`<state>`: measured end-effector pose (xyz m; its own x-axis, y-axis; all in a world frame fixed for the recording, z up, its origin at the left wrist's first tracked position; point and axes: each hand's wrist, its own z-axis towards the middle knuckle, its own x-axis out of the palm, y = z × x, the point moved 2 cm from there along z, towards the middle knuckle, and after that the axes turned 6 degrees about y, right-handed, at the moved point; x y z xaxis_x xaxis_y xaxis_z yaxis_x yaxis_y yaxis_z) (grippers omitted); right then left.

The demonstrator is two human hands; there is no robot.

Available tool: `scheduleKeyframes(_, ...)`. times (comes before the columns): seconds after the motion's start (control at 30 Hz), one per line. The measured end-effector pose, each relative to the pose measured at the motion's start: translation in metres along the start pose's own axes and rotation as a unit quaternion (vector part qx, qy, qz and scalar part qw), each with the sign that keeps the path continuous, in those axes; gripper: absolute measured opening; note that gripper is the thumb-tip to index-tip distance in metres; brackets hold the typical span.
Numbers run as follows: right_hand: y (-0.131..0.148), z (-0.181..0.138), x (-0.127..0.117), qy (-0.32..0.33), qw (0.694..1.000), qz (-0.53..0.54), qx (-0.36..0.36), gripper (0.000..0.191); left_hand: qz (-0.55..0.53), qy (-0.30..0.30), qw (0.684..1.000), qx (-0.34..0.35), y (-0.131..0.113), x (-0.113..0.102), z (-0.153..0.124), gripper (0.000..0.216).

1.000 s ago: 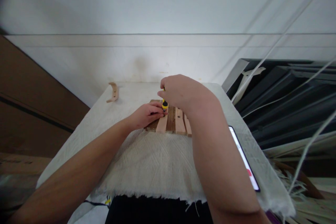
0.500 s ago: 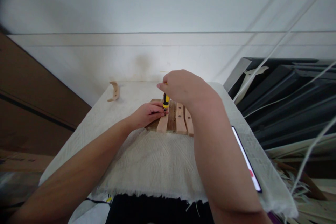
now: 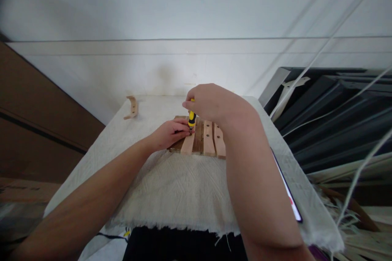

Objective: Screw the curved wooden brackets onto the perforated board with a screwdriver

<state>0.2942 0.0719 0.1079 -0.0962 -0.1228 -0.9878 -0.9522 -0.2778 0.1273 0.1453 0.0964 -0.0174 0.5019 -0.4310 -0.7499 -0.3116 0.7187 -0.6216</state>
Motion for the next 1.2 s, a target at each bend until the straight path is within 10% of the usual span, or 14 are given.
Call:
scheduleKeyframes(0.33,0.005,-0.002,-0.001,-0.056,0.992,-0.062,0.092,0.051,-0.012,-0.001,1.000,0.003,0.002,0.001,-0.001,0.020)
scheduleKeyframes(0.57,0.018,-0.011,-0.003,0.011,0.999,-0.038,-0.028,0.035,0.003,0.000,1.000,-0.002,0.001,0.000,-0.001,0.022)
scheduleKeyframes(0.8,0.011,-0.004,-0.002,-0.053,0.992,-0.073,0.086,0.050,-0.013,-0.004,1.000,0.012,0.002,0.001,-0.001,0.021)
scheduleKeyframes(1.03,0.022,-0.011,-0.005,0.040,0.998,-0.044,0.013,0.030,-0.006,-0.004,1.000,-0.001,0.001,0.000,-0.001,0.020)
scheduleKeyframes(1.2,0.024,-0.014,-0.004,-0.005,0.998,-0.060,0.034,0.036,-0.016,-0.007,1.000,-0.001,0.000,0.000,-0.001,0.020)
